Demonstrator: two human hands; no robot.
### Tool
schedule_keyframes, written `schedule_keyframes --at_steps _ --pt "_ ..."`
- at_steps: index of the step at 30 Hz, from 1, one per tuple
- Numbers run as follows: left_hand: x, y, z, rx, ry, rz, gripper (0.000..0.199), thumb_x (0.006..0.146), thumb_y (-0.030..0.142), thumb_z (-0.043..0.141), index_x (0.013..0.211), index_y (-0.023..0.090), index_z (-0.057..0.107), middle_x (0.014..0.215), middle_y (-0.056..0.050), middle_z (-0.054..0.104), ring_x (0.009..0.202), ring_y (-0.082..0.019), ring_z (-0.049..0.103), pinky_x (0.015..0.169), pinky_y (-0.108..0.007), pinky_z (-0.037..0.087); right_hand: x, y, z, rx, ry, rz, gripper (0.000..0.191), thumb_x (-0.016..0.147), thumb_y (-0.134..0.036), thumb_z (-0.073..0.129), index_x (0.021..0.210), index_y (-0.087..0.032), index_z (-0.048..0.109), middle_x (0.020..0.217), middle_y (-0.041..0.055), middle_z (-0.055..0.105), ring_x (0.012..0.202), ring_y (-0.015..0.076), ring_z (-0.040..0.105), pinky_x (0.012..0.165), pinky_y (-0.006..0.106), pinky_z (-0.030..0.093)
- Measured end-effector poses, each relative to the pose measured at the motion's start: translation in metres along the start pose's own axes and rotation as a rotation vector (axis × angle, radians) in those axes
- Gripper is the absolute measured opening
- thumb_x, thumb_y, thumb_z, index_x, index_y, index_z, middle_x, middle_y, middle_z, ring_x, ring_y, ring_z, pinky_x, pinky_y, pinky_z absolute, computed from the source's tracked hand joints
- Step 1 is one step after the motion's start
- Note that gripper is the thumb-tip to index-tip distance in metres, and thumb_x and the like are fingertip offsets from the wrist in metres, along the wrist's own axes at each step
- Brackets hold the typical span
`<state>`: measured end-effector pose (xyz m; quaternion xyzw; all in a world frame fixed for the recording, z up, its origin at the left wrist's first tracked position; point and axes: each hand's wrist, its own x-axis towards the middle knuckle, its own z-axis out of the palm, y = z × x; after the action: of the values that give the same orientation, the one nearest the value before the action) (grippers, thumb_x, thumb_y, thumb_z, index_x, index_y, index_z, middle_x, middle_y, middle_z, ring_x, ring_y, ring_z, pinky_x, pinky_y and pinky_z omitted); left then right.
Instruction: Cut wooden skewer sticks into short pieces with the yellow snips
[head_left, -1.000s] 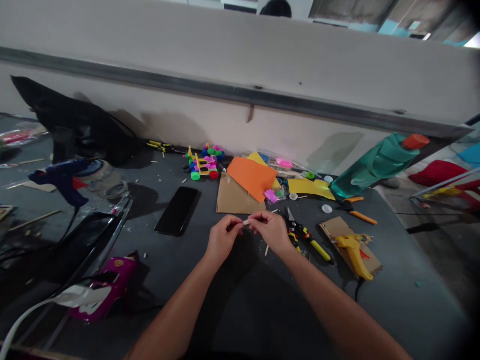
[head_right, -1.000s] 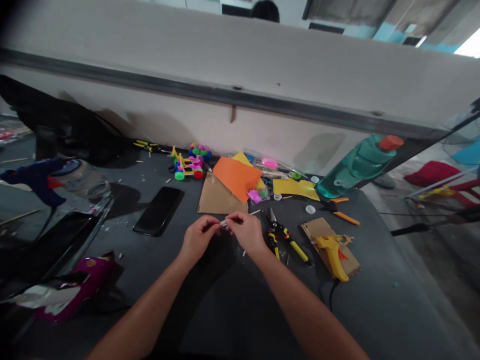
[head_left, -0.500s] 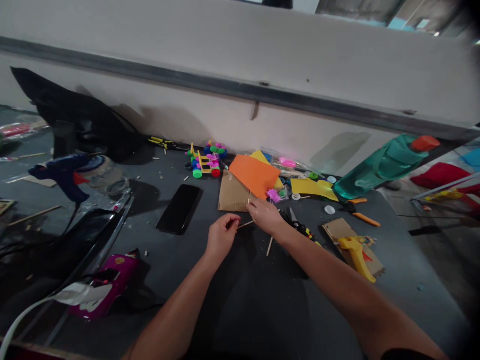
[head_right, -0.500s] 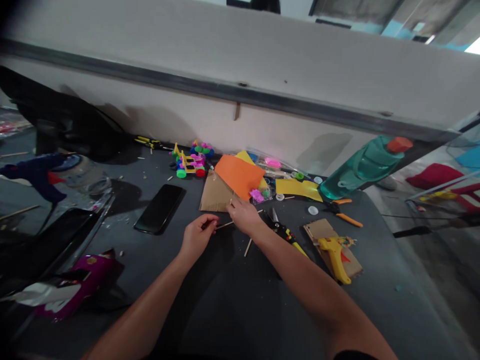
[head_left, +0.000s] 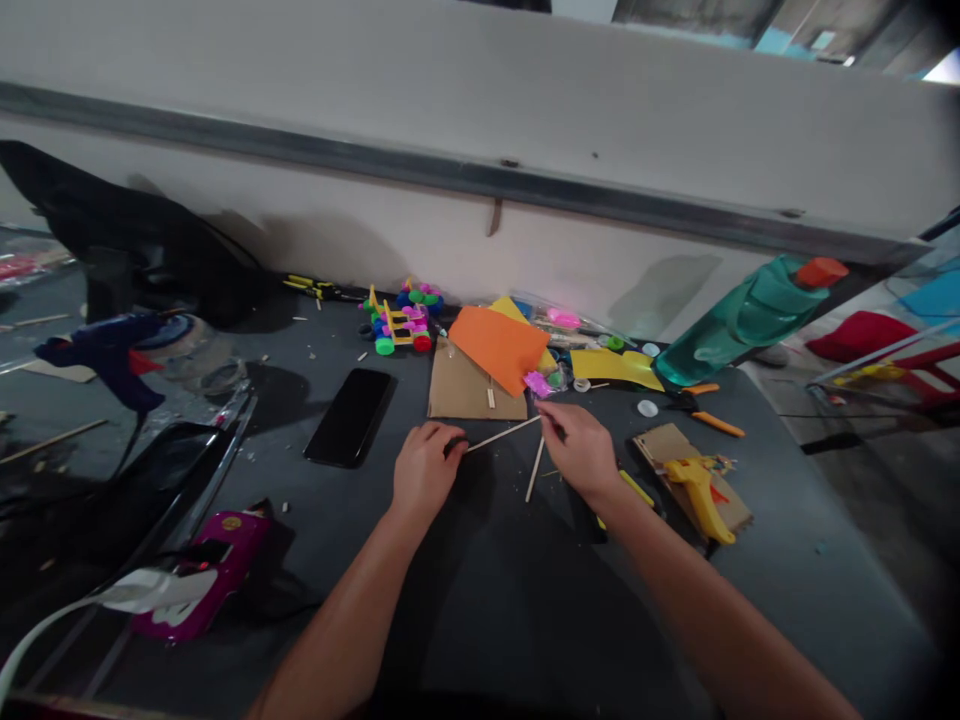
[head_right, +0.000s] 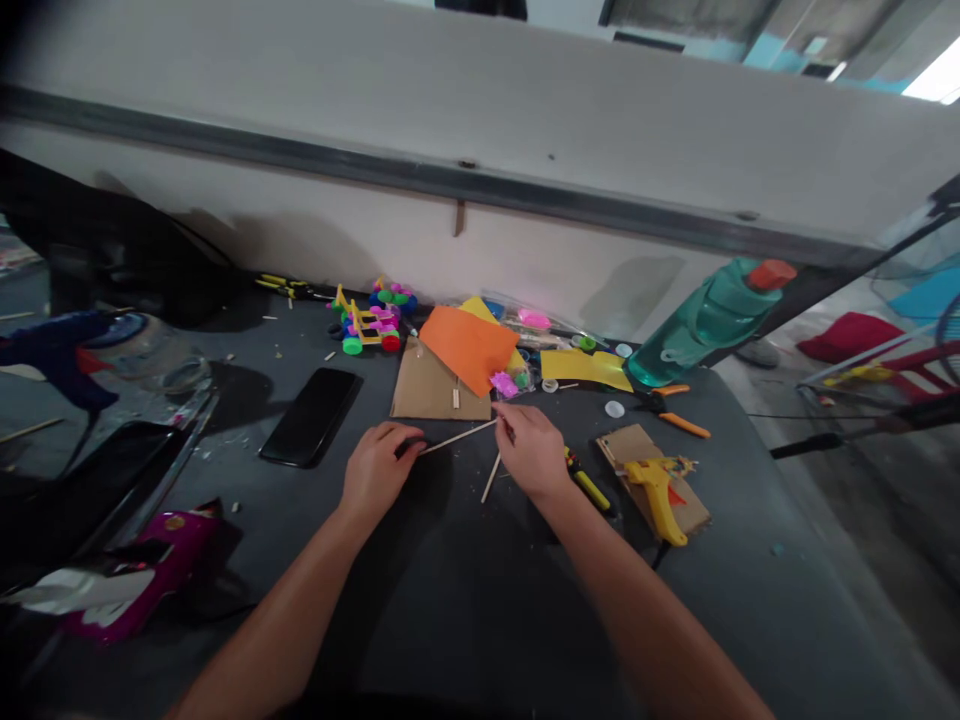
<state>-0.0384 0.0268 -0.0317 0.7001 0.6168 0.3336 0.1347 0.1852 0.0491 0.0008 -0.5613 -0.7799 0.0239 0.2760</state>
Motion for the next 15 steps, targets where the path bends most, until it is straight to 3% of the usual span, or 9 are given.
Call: schedule_keyframes --at_steps 5,8,15 --pt "-0.002 -0.002 0.003 0.156 -0.079 0.111 0.024 0.07 0.032 0.068 0.091 0.021 0.064 0.09 -0.008 0.059 0.086 -0.026 0.05 0.08 -0.039 0.041 -0.058 0.014 -0.026 0.038 0.049 0.147 0.026 0.085 -0.021 0.044 0.103 -0.018 0.063 0.094 0.0065 0.067 0.087 0.0186 0.06 0.082 0.032 0.045" --pt "-0.003 -0.001 0.005 0.2 -0.068 0.105 0.024 0.07 0.031 0.068 0.09 0.019 0.063 0.088 -0.008 0.058 0.085 -0.026 0.049 0.08 -0.039 0.041 -0.077 0.014 -0.031 0.04 0.061 0.191 0.026 0.085 -0.019 0.044 0.102 -0.019 0.063 0.093 0.0058 0.067 0.086 0.0183 0.06 0.082 0.032 0.046" --pt "-0.004 -0.001 0.003 0.199 -0.067 0.153 0.006 0.077 0.023 0.059 0.073 0.02 0.062 0.078 -0.006 0.057 0.078 -0.022 0.051 0.076 -0.036 0.04 -0.063 0.008 -0.028 0.01 -0.045 0.088 0.024 0.085 -0.014 0.043 0.098 -0.017 0.063 0.093 0.0057 0.066 0.09 0.0181 0.057 0.084 0.03 0.043"
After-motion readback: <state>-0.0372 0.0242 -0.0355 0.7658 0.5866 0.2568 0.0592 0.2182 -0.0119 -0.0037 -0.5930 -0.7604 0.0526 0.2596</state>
